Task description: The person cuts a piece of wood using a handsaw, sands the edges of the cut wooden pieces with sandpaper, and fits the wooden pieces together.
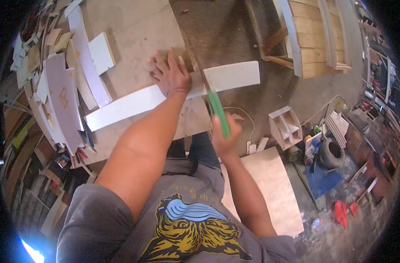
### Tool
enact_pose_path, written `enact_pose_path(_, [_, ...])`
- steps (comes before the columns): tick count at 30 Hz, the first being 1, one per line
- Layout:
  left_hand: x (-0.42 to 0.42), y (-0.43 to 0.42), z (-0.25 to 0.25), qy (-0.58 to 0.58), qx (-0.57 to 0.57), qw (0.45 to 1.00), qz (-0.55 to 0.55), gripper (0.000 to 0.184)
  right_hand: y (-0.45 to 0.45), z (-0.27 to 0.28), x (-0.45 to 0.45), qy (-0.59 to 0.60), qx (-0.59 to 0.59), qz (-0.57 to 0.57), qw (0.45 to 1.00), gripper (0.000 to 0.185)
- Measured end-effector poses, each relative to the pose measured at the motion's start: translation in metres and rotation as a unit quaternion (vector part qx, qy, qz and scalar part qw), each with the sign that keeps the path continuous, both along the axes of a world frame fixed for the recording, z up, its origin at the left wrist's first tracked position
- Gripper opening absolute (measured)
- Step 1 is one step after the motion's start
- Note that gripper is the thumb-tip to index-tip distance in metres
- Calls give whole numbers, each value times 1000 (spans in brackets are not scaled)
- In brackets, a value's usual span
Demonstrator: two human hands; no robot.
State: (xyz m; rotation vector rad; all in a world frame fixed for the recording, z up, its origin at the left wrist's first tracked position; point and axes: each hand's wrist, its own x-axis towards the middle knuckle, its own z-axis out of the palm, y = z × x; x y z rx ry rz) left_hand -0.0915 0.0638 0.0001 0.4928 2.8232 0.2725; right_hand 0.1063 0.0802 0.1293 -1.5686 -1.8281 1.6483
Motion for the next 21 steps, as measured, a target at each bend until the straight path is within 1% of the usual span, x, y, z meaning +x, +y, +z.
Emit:
enact_pose_path(1, [-2,2,0,-2,3,1000,0,57,-13,16,20,14,92,55,994,24])
enact_pose_path(2, [-3,1,2,-6,2,1000,2,57,-23,38,25,32,146,73,986,24])
enact_pose_path(4, [-9,5,2,1,4,1000,3,58,-23,38,20,39,164,60,984,19])
enact_pose_path(5, [-9,5,1,6,3,1000,-1,58,-12,20,8,12,126,68,990,18])
enact_pose_path(6, [-3,2,2,3,-2,1000,-4,58,11,13,-26,-21,81,78,993,17])
enact_pose_path(7, [-4,1,4,9,-8,1000,-12,57,24,10,-42,-54,38,87,994,17])
enact_pose_path(10, [-1,2,-2,26,-19,999,-13,57,1,10,0,-23,106,112,988,19])
enact_pose_path(11, [-4,8,-3,24,-11,1000,-11,57,-17,20,28,18,127,91,987,18])
enact_pose_path(13, [-1,2,1,9,-14,1000,-10,58,-22,39,36,16,83,69,994,19])
enact_pose_path(14, [-1,0,0,3,-5,1000,-9,58,-15,26,30,10,105,88,991,20])
enact_pose_path(15, [-4,2,-2,0,6,1000,-8,58,8,6,-2,-29,51,91,994,22])
enact_pose_path(17, [-4,2,-2,0,16,1000,-4,58,24,-9,-25,-64,-5,93,994,23])
enact_pose_path(19, [-3,1,-2,2,11,1000,-1,58,18,-9,-17,-60,-10,88,994,22])
enact_pose_path(21, [-6,6,-1,3,14,1000,-6,58,-11,22,19,11,23,47,999,24])
